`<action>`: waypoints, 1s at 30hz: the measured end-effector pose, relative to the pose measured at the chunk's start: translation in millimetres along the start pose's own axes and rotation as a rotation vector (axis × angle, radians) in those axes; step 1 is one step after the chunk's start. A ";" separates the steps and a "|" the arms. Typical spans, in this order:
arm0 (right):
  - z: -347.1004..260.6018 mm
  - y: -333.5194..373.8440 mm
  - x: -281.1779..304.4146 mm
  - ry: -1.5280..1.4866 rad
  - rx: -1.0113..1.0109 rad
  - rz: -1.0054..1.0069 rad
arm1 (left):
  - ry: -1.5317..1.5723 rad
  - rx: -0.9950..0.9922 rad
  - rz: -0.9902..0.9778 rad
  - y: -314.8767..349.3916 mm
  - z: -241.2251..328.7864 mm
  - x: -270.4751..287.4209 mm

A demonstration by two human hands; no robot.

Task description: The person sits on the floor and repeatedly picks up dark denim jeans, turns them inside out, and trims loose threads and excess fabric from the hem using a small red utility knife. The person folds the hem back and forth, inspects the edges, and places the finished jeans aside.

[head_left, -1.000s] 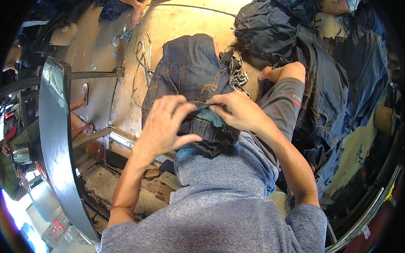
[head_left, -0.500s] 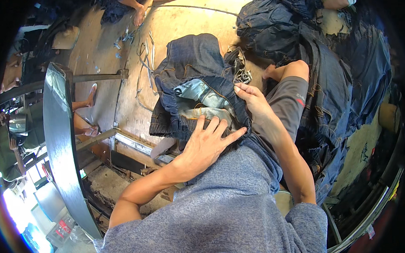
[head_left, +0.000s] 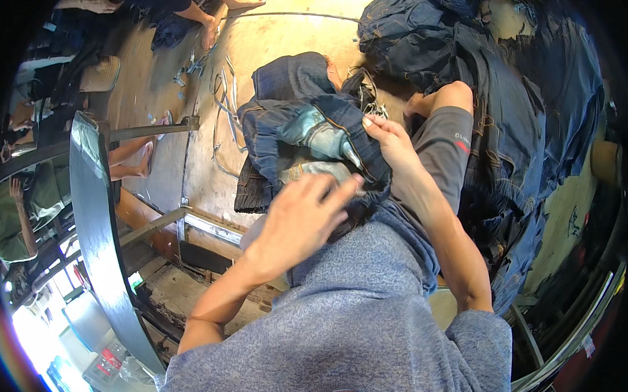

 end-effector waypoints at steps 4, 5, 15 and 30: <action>-34.2 -3.8 -24.5 0.247 0.088 -0.064 | -0.167 0.181 0.323 9.5 -41.1 60.1; -39.9 -5.7 -28.5 0.273 0.095 -0.082 | -0.193 0.225 0.346 13.2 -48.4 69.2; -31.8 -6.4 -17.6 0.103 0.031 -0.230 | -0.077 -0.003 0.207 2.4 -7.6 26.8; -231.9 -29.2 -45.4 1.271 0.898 0.148 | 0.030 -0.357 0.534 1.4 12.4 22.8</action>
Point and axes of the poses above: each hand's wrist, its own y-axis away from the middle knuckle, its own x-axis out of the back of the hand, z = x × y, the point moved 7 cm from there along -y, towards the middle knuckle, and after that the axes turned 4 degrees about -z, right-handed, at the moved point
